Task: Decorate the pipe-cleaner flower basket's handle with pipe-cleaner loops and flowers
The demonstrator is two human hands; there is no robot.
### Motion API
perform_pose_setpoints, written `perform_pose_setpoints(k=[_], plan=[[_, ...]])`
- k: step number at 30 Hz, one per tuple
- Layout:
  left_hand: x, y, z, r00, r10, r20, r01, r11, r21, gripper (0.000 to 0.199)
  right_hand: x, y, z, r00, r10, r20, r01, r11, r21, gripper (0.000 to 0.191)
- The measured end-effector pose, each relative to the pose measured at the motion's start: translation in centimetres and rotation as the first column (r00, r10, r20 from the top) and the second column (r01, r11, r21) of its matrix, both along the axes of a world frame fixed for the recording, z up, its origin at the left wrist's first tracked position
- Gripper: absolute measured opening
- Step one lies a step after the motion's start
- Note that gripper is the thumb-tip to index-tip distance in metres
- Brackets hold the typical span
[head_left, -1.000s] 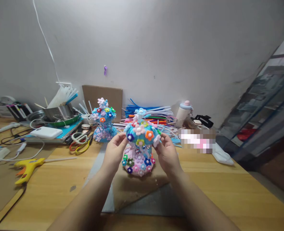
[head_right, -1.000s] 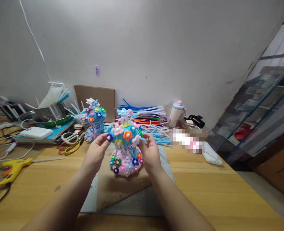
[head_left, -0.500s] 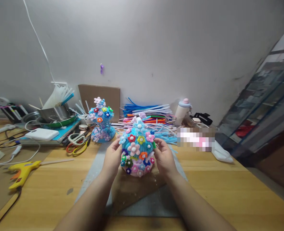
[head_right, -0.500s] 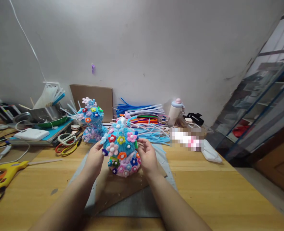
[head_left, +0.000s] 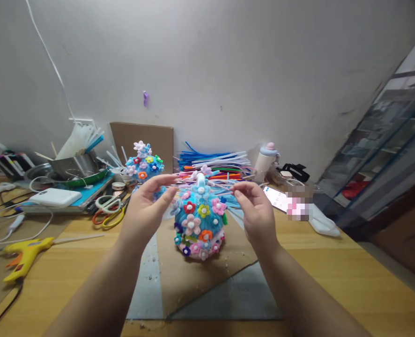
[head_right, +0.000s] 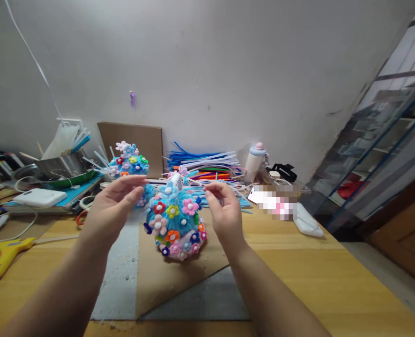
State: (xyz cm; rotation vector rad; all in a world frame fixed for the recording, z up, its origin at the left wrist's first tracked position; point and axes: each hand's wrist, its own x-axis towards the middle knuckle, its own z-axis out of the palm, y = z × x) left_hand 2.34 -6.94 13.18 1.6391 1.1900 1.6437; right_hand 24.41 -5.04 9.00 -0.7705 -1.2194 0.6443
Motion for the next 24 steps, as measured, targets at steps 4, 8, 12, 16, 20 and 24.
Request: perform_pose_setpoints(k=[4, 8, 12, 16, 20, 24], plan=[[1.0, -0.2, 2.2, 0.96, -0.08, -0.267, 0.081, 0.997, -0.006, 0.028, -0.6, -0.4, 3.5, 0.943, 0.03, 0.331, -0.089, 0.983, 0.162, 0.014], [1.6, -0.3, 2.2, 0.956, -0.082, -0.282, 0.094, 0.995, 0.028, 0.026, -1.2, -0.7, 4.3, 0.879, 0.011, 0.477, -0.127, 0.969, 0.213, 0.024], [1.5, -0.4, 1.4, 0.949, -0.073, -0.307, 0.098, 0.993, 0.065, 0.021, -1.8, -1.2, 3.9, 0.863, 0.022, 0.504, -0.151, 0.965, 0.216, 0.023], [1.5, -0.5, 1.2, 0.96, -0.086, -0.265, 0.104, 0.993, 0.053, 0.017, -2.2, -1.5, 3.6, 0.898, 0.069, 0.435, -0.149, 0.977, 0.153, 0.015], [1.7, -0.5, 1.4, 0.972, -0.145, -0.187, 0.145, 0.989, -0.017, 0.017, -2.6, -1.3, 3.7, 0.937, 0.15, 0.314, -0.185, 0.979, 0.085, 0.005], [1.8, -0.4, 1.2, 0.974, -0.133, -0.182, 0.133, 0.991, -0.012, 0.016, -2.9, -1.2, 3.7, 0.942, 0.17, 0.289, -0.2, 0.977, 0.079, 0.002]])
